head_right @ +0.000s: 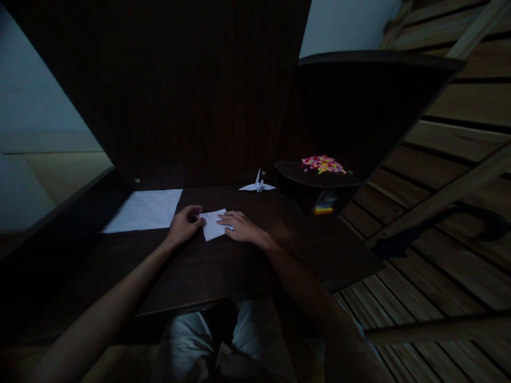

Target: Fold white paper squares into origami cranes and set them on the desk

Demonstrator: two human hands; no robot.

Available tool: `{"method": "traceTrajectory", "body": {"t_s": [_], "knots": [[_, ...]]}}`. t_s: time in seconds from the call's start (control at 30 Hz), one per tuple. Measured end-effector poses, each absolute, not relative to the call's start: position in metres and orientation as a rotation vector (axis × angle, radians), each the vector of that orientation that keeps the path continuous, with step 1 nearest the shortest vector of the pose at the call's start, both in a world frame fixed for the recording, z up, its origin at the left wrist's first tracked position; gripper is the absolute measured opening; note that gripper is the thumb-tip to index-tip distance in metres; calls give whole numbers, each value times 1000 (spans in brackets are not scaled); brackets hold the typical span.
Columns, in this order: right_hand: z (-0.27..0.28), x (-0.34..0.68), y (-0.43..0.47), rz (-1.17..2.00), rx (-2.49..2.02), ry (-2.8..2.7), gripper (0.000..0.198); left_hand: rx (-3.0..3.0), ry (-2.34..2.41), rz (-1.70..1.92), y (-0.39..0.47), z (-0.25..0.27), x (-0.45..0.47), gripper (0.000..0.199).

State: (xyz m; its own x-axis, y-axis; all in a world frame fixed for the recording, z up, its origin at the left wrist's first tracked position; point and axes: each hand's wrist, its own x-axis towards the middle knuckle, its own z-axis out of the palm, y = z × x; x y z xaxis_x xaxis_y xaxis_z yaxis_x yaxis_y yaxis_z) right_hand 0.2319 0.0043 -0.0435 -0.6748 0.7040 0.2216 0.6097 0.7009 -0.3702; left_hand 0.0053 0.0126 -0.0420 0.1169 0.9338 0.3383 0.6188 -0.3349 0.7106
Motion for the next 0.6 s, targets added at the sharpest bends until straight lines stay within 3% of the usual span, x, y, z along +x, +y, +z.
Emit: {"method": "traceTrajectory", "body": {"t_s": [0.37,0.6], "knots": [[-39,224,-2,295,-1047,-2615,36,2135,1522,1085,10,-46,7,37],[-37,223,-4,264,-1022,-2589,30,2101,1502,1148,9,-46,9,21]]}}
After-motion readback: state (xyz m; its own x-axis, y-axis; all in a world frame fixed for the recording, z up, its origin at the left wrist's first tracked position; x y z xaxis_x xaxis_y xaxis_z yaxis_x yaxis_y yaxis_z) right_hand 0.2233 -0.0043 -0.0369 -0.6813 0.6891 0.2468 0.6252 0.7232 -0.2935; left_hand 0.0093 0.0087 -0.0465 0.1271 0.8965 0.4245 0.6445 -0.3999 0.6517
